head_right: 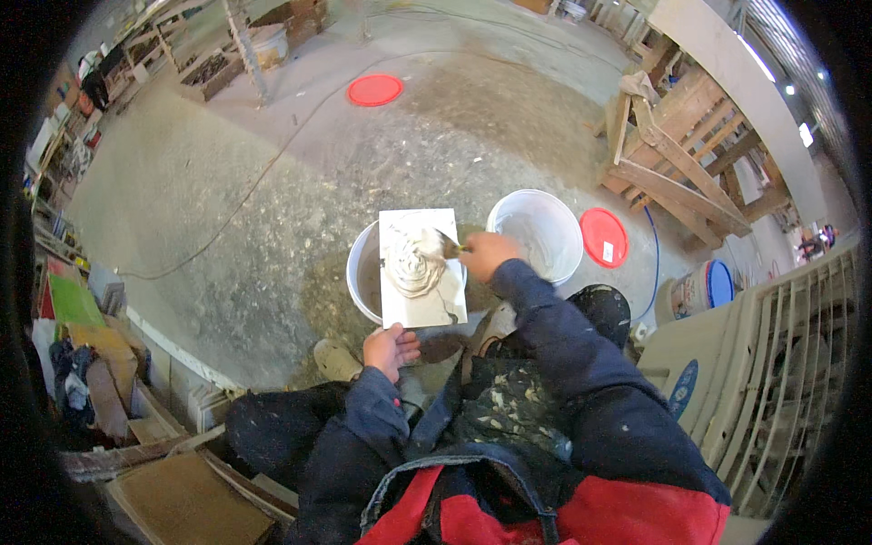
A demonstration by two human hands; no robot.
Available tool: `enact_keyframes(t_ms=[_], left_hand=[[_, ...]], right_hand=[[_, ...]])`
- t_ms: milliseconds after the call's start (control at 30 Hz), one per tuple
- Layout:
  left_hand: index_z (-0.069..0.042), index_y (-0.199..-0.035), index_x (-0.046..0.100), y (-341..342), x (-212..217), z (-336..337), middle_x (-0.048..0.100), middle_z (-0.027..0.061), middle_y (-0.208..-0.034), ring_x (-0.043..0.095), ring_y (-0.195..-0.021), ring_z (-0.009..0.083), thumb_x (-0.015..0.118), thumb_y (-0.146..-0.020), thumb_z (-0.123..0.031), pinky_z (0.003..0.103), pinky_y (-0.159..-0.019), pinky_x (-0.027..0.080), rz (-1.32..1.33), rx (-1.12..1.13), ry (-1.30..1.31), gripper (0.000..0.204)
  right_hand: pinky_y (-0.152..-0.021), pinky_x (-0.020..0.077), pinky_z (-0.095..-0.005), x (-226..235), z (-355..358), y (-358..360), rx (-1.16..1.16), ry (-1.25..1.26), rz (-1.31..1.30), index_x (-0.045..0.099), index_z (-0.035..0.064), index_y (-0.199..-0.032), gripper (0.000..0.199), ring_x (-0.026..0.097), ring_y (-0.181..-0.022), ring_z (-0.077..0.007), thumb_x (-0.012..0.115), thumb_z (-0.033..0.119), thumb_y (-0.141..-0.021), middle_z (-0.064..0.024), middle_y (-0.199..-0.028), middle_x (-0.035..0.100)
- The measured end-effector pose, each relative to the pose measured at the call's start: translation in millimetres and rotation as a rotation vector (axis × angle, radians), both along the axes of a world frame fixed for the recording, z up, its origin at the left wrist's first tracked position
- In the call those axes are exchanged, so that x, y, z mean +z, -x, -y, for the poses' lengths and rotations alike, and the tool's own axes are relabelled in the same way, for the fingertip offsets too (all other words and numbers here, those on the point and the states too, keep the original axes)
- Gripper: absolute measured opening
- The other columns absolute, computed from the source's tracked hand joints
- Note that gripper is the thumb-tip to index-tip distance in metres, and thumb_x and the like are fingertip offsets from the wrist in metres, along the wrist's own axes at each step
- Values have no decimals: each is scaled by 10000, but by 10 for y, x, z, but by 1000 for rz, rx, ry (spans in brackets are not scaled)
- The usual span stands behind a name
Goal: The person mixes a white paste on a small board using a putty knife, then applies it to the surface of a beige bathtub. The person repeatedly scoops paste from the board and spreads it across the tub interior.
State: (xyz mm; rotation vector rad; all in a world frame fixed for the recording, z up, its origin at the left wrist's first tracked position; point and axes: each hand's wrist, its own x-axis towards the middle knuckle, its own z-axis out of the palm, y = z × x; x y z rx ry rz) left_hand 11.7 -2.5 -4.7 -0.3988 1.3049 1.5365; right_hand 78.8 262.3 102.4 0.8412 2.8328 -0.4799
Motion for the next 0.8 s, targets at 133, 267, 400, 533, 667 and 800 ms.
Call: enact_keyframes(t_ms=[133, 267, 400, 533, 667, 800], left_hand=[[14, -1113, 572, 22, -87, 112, 677, 143, -916, 690, -805, 293, 527, -1030, -197, 454, -679, 591, -32, -3, 26, 230], [22, -1149, 556, -3, 11, 48, 662, 161, -968, 681, -876, 327, 522, -1028, -204, 478, -741, 583, -22, 16, 20, 258], [12, -1170, 539, -34, -81, -20, 653, 151, -966, 674, -854, 302, 540, -1010, -207, 445, -717, 584, -9, 9, -30, 272], [12, -1192, 521, 9, -42, 89, 644, 154, -990, 664, -875, 310, 535, -1020, -221, 462, -750, 572, -27, 1, 8, 290], [12, -1202, 511, -31, 33, 53, 646, 152, -1007, 663, -894, 316, 531, -1027, -227, 475, -766, 565, -57, -6, 8, 296], [10, -1203, 514, 2, -23, 56, 647, 161, -1013, 672, -877, 311, 531, -1027, -221, 451, -737, 573, -34, -9, -7, 290]], right_hand=[[-785, 532, -538, 209, 929, 161, 19, 34, 68, 622, 30, -1068, 291, 692, -829, -414, 537, 268, -923, -249, -851, 693], [-769, 540, -516, 189, 250, -252, 86, 102, 67, 624, 36, -1055, 295, 693, -820, -409, 574, 287, -909, -234, -849, 699], [-767, 553, -497, 55, 117, -76, -88, -15, -13, 616, 9, -1075, 296, 700, -829, -404, 551, 264, -938, -252, -807, 697], [-812, 542, -524, 324, 728, -100, 81, 71, 102, 615, 12, -1072, 288, 699, -891, -403, 529, 258, -950, -252, -917, 702], [-828, 550, -491, 47, -63, -279, -47, 110, 52, 697, 20, -1094, 382, 697, -889, -411, 587, 336, -909, -229, -926, 712], [-786, 552, -509, 112, 460, 71, -60, 23, -57, 649, 18, -1095, 321, 696, -848, -416, 529, 271, -936, -237, -837, 700]])
